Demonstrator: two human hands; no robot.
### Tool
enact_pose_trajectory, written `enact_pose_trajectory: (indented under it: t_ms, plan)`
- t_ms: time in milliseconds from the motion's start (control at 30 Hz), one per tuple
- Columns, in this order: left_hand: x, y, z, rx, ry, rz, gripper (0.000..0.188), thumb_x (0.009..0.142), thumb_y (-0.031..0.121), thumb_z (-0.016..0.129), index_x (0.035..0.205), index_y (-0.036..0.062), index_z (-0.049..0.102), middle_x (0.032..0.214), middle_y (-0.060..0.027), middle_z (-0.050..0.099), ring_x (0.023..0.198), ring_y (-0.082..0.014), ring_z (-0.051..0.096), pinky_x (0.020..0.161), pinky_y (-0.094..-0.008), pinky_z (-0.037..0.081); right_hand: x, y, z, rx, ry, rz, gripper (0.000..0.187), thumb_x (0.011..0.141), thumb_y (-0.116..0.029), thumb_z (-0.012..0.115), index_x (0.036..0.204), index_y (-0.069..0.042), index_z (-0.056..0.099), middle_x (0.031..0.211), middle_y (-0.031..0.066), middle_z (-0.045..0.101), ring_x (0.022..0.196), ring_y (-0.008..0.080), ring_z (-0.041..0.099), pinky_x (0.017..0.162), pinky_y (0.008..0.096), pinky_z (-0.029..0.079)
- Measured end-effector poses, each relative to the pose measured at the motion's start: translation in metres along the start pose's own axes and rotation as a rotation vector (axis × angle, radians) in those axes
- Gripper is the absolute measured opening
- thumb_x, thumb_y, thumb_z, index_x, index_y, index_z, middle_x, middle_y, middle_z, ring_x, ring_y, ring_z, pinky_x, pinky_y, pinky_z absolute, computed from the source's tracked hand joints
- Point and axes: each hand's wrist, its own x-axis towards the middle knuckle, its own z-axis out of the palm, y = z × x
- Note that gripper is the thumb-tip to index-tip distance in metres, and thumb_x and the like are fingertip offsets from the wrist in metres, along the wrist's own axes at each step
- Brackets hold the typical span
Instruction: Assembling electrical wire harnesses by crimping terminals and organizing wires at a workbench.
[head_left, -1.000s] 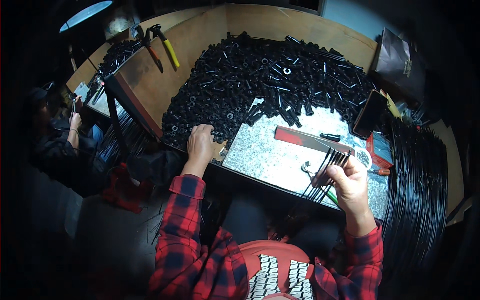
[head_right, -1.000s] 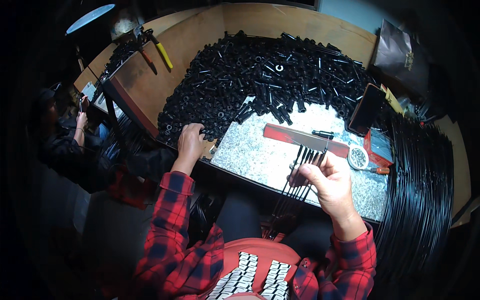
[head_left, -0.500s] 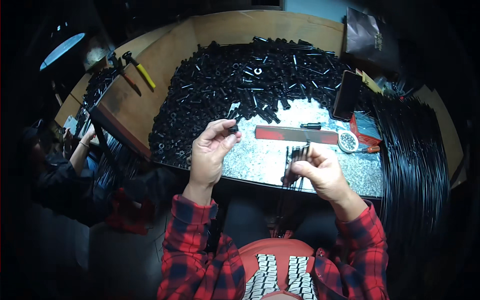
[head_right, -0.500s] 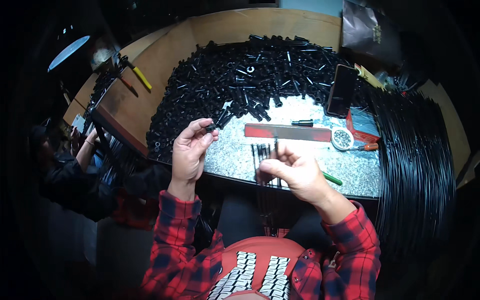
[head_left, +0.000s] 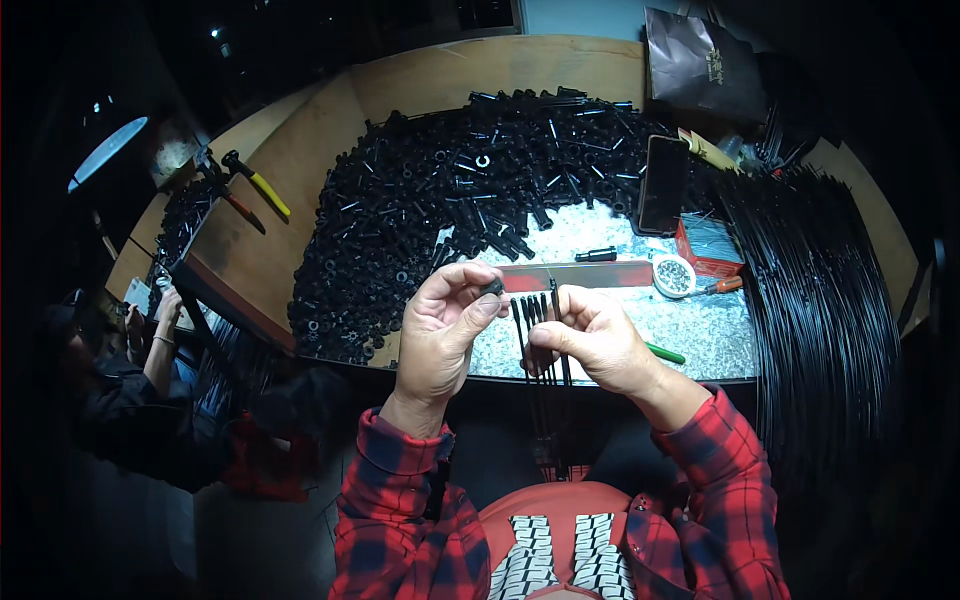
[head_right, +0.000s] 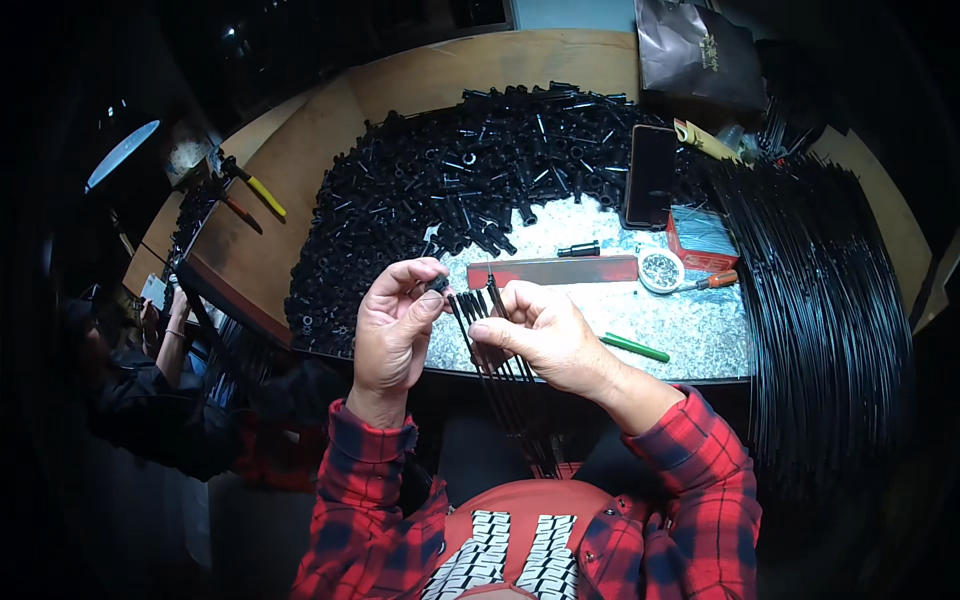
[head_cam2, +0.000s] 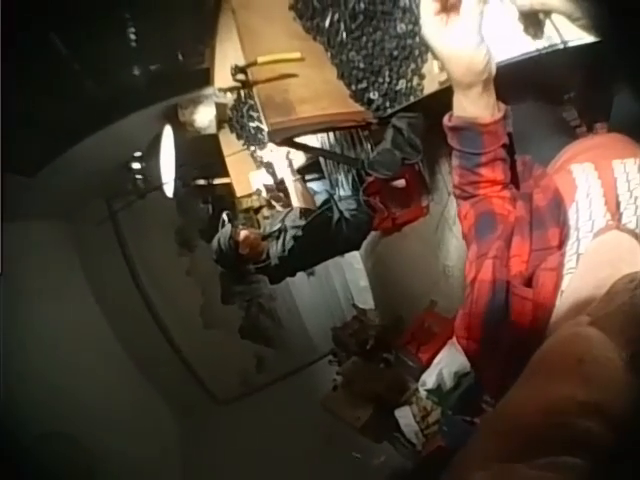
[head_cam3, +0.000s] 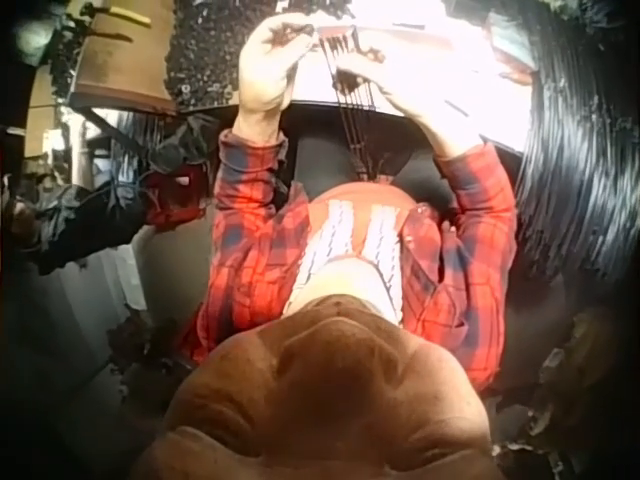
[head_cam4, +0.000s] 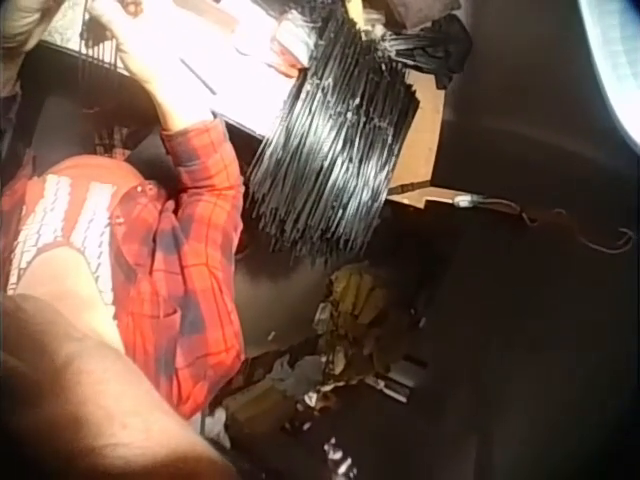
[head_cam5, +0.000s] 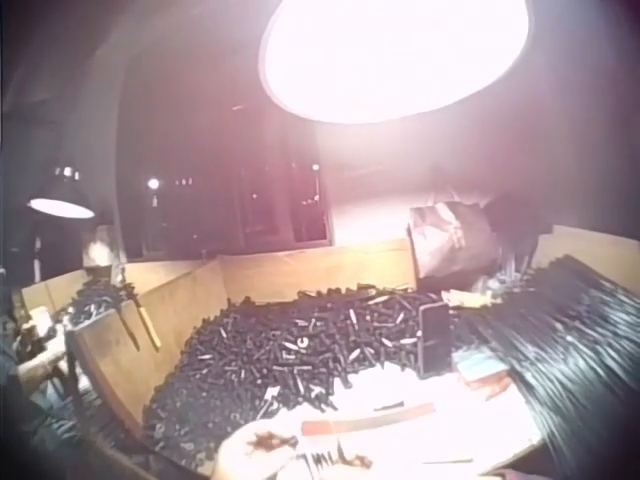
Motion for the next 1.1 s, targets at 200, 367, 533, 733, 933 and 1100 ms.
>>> enact_pose_trajectory:
  t_ms: [200, 367, 533, 733, 933, 1100]
  plan:
    - [0.001, 0.002, 0.006, -0.073, 0.024, -0.090, 0.028, 0.090, 0.000, 0.058, 0.118, 0.0002, 0.057, 0.116, -0.0104, 0.058, 0.098, -0.0138, 0.061, 0.088, -0.0279, 0.052, 0.000, 0.000, -0.003, 0.031, -0.023, 0.006, 0.016, 0.092, -0.013, 0.062, 0.094, 0.000, 0.054, 0.078, 0.0100, 0.065, 0.069, 0.0154, 0.065, 0.065, 0.0283, 0.053]
    - [0.001, 0.000, 0.003, -0.108, -0.023, -0.057, 0.028, 0.090, -0.002, 0.058, 0.118, -0.0007, 0.057, 0.118, -0.0108, 0.059, 0.100, -0.0137, 0.060, 0.090, -0.0283, 0.050, 0.002, 0.001, -0.004, 0.025, -0.015, 0.021, 0.016, 0.092, -0.014, 0.061, 0.095, -0.001, 0.053, 0.078, 0.0098, 0.065, 0.069, 0.0158, 0.065, 0.065, 0.0292, 0.053]
    - [0.002, 0.001, 0.006, -0.052, -0.070, -0.031, 0.028, 0.089, -0.003, 0.058, 0.116, -0.0013, 0.060, 0.118, -0.0108, 0.059, 0.104, -0.0145, 0.059, 0.092, -0.0288, 0.048, 0.004, 0.006, -0.007, 0.035, -0.022, 0.023, 0.016, 0.092, -0.014, 0.061, 0.096, -0.001, 0.054, 0.078, 0.0095, 0.065, 0.070, 0.0160, 0.065, 0.065, 0.0295, 0.054]
    - [0.003, 0.005, 0.011, 0.076, -0.085, 0.010, 0.029, 0.086, -0.005, 0.061, 0.115, -0.0018, 0.061, 0.118, -0.0120, 0.059, 0.109, -0.0178, 0.057, 0.095, -0.0305, 0.046, 0.004, 0.002, -0.004, 0.024, -0.002, 0.041, 0.015, 0.092, -0.013, 0.061, 0.096, -0.001, 0.054, 0.078, 0.0093, 0.065, 0.069, 0.0159, 0.065, 0.065, 0.0291, 0.054]
    - [-0.001, 0.005, 0.013, 0.077, -0.015, 0.027, 0.026, 0.084, -0.006, 0.063, 0.110, -0.0021, 0.063, 0.115, -0.0128, 0.059, 0.108, -0.0180, 0.057, 0.096, -0.0308, 0.046, 0.006, -0.002, 0.004, 0.008, -0.029, 0.042, 0.015, 0.093, -0.012, 0.060, 0.096, 0.000, 0.054, 0.079, 0.0087, 0.064, 0.069, 0.0148, 0.064, 0.065, 0.0280, 0.053]
    - [0.001, 0.007, 0.011, 0.097, -0.029, -0.001, 0.020, 0.087, -0.004, 0.061, 0.106, -0.0023, 0.064, 0.115, -0.0148, 0.060, 0.106, -0.0186, 0.059, 0.095, -0.0306, 0.046, 0.005, -0.005, 0.003, -0.108, -0.059, 0.012, 0.013, 0.095, -0.012, 0.056, 0.098, 0.001, 0.053, 0.080, 0.0076, 0.064, 0.073, 0.0134, 0.063, 0.067, 0.0276, 0.052]
